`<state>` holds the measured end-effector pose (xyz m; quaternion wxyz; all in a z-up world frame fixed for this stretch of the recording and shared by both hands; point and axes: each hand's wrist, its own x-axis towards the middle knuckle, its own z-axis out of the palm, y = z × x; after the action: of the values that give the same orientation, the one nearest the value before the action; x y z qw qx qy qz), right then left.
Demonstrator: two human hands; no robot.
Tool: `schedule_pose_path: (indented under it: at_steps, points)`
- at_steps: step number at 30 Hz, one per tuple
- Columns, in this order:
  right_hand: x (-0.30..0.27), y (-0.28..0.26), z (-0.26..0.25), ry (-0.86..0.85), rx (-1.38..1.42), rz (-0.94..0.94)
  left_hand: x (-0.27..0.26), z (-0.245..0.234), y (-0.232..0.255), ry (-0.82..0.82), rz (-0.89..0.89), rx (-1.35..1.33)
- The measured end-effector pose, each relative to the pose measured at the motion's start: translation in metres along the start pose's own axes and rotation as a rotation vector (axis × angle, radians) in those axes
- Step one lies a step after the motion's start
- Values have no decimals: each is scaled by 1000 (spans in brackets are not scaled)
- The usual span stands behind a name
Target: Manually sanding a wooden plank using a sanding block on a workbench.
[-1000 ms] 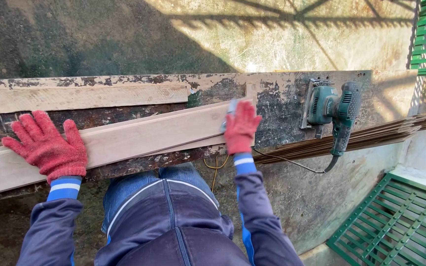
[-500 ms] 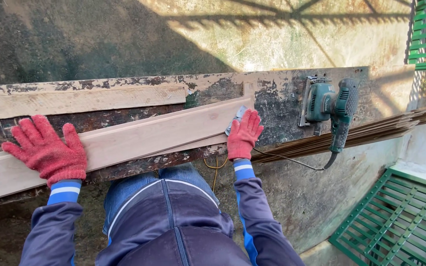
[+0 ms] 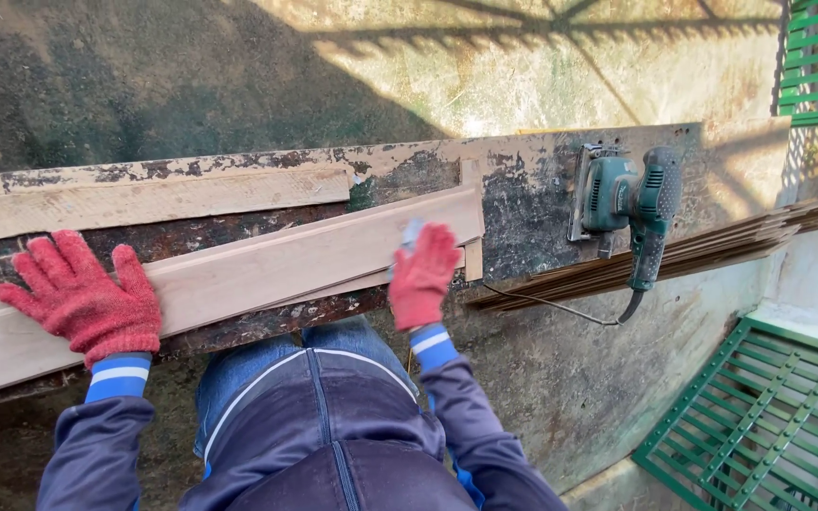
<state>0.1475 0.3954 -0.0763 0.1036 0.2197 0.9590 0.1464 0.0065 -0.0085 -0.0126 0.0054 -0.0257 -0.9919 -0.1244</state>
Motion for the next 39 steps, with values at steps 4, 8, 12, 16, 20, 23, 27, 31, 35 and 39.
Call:
schedule_pose_path:
  at_steps: [4, 8, 12, 16, 20, 23, 27, 31, 35, 39]
  points:
    - [-21, -32, -42, 221, 560, -320, -2, -3, 1, 22, 18, -39]
    - [34, 47, -1, 202, 152, -250, -2, 0, 3, 32, 21, -5]
    - [73, 66, 7, -188, 336, 224, 1, 1, 2, 14, -30, -13]
    - [17, -44, -37, 153, 139, -213, -3, 7, -1, 10, -48, 9]
    - [16, -65, -44, 253, 346, -535, 1, 1, 0, 12, -29, -15]
    - [51, 9, -11, 195, 204, -346, 2, -2, 5, 14, -30, -29]
    - [74, 46, 1, 47, 361, 55, 2, -5, 7, 14, -45, -44]
    - [23, -59, -33, 146, 227, -275, 3, -9, 7, 30, -51, -37]
    - [5, -101, -70, 191, 334, -700, 3, -9, 7, 57, -20, -28]
    - [61, -11, -19, 192, 143, -315, 4, -13, 8, 10, -34, -80]
